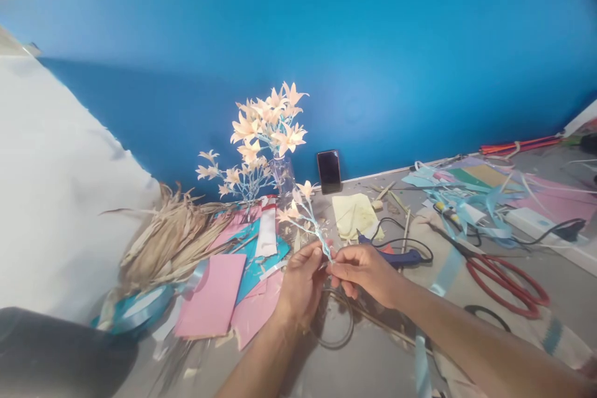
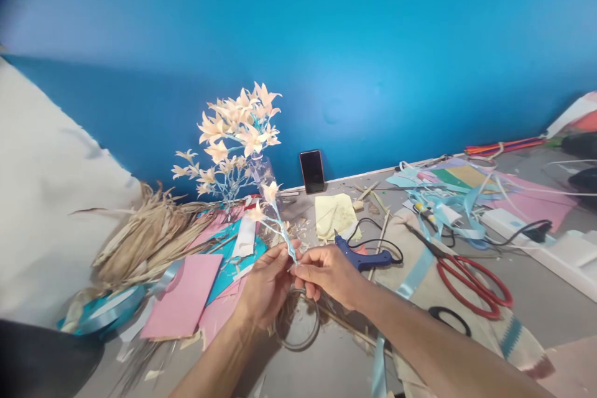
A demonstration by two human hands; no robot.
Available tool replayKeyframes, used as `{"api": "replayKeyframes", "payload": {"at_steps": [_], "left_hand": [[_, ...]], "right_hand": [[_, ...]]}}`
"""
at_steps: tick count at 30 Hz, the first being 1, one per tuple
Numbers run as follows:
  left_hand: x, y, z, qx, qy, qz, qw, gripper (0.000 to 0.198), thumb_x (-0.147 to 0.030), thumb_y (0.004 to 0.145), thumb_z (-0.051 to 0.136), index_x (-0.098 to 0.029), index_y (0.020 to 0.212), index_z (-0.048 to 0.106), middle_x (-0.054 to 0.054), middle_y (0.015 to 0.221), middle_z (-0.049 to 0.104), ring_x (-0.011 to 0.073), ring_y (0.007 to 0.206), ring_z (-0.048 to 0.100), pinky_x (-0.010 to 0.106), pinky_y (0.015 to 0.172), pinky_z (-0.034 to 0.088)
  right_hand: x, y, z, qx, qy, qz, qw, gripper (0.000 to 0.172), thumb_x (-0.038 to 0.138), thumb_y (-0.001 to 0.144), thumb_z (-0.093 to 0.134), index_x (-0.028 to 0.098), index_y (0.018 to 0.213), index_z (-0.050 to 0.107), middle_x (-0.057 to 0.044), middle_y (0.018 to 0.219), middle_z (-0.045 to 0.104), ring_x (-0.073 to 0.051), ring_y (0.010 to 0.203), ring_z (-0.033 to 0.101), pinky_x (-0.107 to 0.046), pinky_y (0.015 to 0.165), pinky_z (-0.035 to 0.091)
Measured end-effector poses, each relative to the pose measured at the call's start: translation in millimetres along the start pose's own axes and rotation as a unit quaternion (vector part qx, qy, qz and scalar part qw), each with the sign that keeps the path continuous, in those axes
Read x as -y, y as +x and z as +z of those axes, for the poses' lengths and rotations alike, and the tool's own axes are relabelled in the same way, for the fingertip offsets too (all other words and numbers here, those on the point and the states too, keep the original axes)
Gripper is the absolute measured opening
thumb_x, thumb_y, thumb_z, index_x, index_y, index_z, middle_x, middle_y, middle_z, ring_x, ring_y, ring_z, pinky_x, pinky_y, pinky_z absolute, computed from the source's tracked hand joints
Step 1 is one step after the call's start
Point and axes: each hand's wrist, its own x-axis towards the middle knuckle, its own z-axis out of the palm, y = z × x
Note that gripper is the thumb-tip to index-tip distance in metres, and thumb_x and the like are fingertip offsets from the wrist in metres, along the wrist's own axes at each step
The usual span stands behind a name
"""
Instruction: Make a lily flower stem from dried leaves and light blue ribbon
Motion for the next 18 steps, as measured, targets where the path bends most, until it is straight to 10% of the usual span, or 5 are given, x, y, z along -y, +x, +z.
{"api": "replayKeyframes", "payload": {"at_steps": [11, 18], "left_hand": [[2.5, 2.5, -7.9, -0.060, -0.030, -0.002, 0.998, 0.045, -0.046, 0.079, 0.069, -0.019, 0.057, 0.040, -0.007, 0.052, 0.035, 0.0082, 0.047, 0.039, 0.023, 0.049, 0.037], [7.3, -2.7, -0.4, 0.006, 0.052, 0.007, 0.999, 0.032, -0.047, 0.082, 0.067, -0.017, 0.073, 0.060, -0.002, 0.052, 0.052, 0.0121, 0.048, 0.051, 0.025, 0.053, 0.039]], "right_hand": [[-9.0, 4.2, 1.0, 0.015, 0.030, 0.006, 0.999, 0.038, 0.052, 0.079, 0.068, 0.016, 0.068, 0.064, -0.001, 0.065, 0.066, -0.008, 0.045, 0.050, -0.023, 0.049, 0.042], [-3.5, 2.7, 4.6, 0.007, 0.038, 0.015, 0.999, 0.042, 0.056, 0.073, 0.072, 0.016, 0.064, 0.063, 0.001, 0.057, 0.061, -0.007, 0.043, 0.047, -0.022, 0.047, 0.042]]}}
